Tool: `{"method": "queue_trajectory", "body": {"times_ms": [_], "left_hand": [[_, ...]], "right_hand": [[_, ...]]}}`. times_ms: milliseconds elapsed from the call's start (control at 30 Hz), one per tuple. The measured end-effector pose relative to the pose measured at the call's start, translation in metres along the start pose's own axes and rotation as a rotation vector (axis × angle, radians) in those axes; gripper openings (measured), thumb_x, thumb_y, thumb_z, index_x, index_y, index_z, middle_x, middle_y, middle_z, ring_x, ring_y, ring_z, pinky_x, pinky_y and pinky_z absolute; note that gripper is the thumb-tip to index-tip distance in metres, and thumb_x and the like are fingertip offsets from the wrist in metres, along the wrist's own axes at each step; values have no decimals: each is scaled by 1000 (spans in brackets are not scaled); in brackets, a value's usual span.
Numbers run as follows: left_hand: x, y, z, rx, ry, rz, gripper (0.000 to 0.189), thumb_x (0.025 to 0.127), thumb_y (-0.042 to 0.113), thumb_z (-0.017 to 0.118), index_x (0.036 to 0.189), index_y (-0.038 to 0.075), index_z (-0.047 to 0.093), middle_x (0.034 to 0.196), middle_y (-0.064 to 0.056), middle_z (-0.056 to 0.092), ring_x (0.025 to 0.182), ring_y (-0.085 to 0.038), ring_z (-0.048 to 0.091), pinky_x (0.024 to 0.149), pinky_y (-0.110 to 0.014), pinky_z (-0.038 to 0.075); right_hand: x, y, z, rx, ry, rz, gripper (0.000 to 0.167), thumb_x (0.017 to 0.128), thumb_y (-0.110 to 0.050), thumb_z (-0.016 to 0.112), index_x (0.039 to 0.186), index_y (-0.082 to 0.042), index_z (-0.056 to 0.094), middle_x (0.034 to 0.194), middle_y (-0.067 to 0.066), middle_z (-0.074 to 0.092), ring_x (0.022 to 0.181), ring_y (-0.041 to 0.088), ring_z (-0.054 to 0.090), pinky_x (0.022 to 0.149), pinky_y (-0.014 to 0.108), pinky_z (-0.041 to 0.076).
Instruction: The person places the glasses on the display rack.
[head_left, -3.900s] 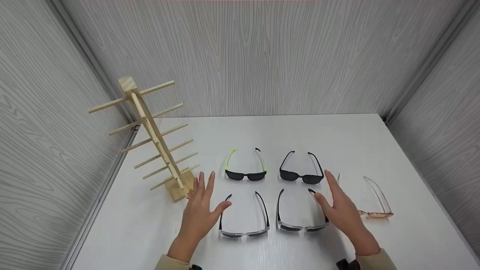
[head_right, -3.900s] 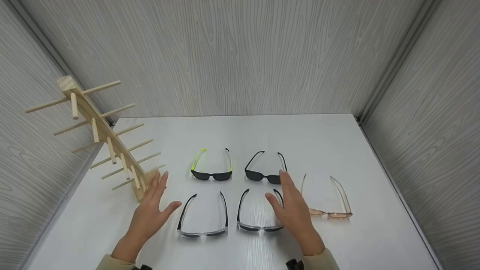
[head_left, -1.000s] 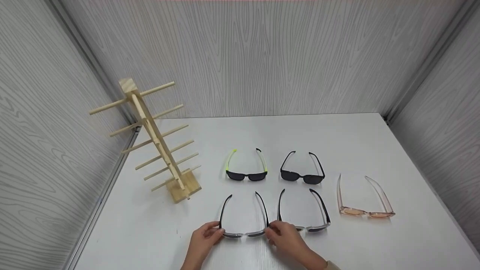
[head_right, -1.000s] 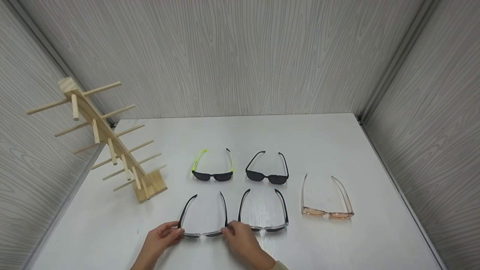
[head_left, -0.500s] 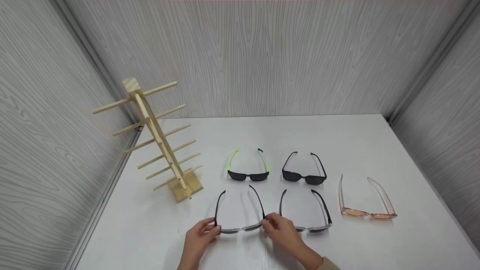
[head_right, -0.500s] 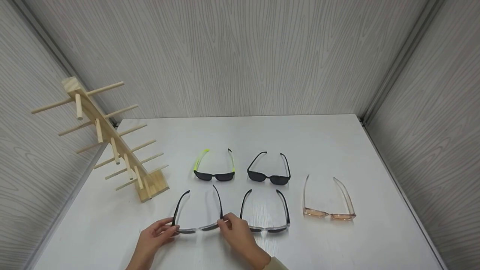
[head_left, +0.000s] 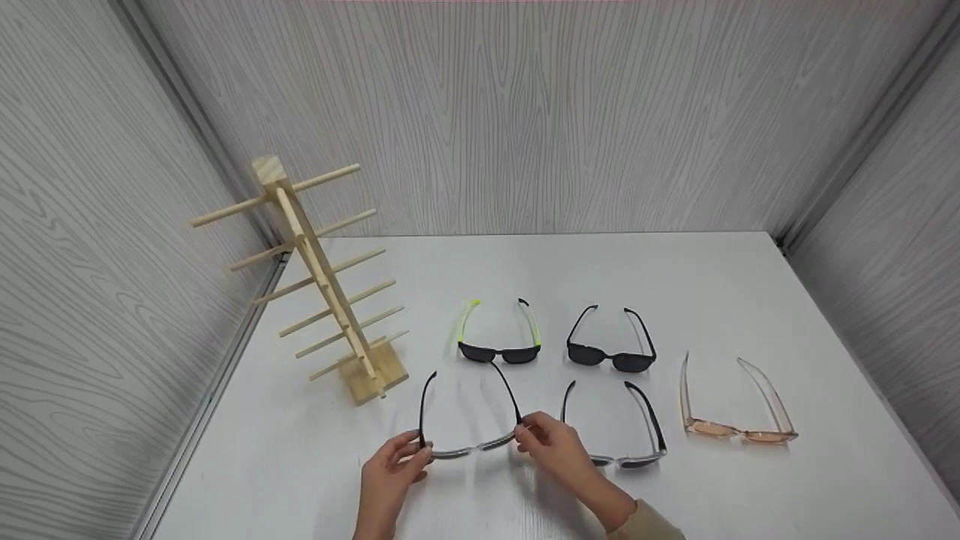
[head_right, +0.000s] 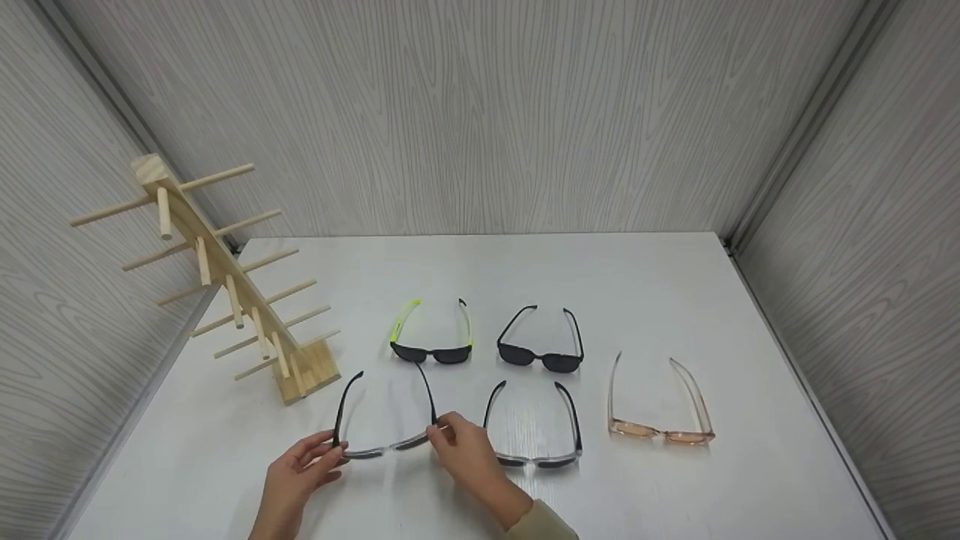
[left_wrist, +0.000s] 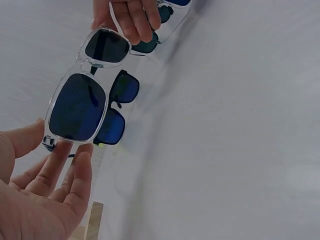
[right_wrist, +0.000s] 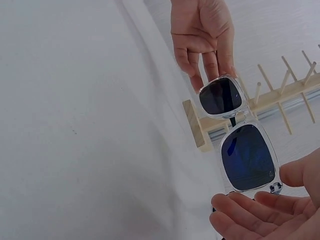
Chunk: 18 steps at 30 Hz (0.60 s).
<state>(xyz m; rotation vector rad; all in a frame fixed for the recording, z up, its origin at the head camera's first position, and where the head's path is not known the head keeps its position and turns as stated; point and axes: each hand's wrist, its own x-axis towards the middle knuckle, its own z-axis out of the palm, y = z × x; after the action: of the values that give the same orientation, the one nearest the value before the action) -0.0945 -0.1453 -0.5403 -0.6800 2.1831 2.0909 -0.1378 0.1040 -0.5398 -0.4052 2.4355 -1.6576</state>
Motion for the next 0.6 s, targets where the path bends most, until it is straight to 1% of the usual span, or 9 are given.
{"method": "queue_trajectory", "body": {"times_ms": [133,267,367,400,467,600], "left_hand": [[0,2,0,-45,40,1,49,76,15,77,118,-1,58,99,-9,67,83,-20,66,68,-32,54],[1,3,0,-67,66,-7,50,74,14,79,117,0,58,102,-10,66,84,-21,66,66,-32,55],[1,4,-1,-73,70,-15,50,74,14,79,117,0,58,103,-11,66,83,-21,66,65,-32,55],[1,4,-2,-75,71,-15,51,74,13,79,117,-1,57,103,-11,66,83,-20,66,65,-32,55],[1,5,-3,-79,73,-13,51,74,13,79,118,-1,57,103,-11,66,83,-20,66,65,-32,55],[0,6,-4,-90,76,2,52,74,12,79,118,-1,56,104,-11,66,83,-21,66,65,-33,55]], "right_hand": [[5,-2,2,34,-7,-4,35,95,-26,55,109,6,57,93,17,65,79,19,66,68,27,52],[10,-3,3,110,-24,45,36,95,-25,55,111,7,55,98,20,64,84,23,65,70,30,52],[13,-3,4,179,-36,79,36,95,-24,55,111,8,54,100,22,63,88,29,65,72,36,53],[13,-8,3,199,-39,92,34,95,-22,55,111,8,54,101,23,62,89,32,65,73,39,53],[15,-9,4,222,-42,117,34,95,-23,55,111,7,54,102,23,62,90,33,64,74,42,53],[21,-12,5,250,-36,140,32,95,-22,54,111,6,54,101,22,62,90,34,64,74,45,53]]}}
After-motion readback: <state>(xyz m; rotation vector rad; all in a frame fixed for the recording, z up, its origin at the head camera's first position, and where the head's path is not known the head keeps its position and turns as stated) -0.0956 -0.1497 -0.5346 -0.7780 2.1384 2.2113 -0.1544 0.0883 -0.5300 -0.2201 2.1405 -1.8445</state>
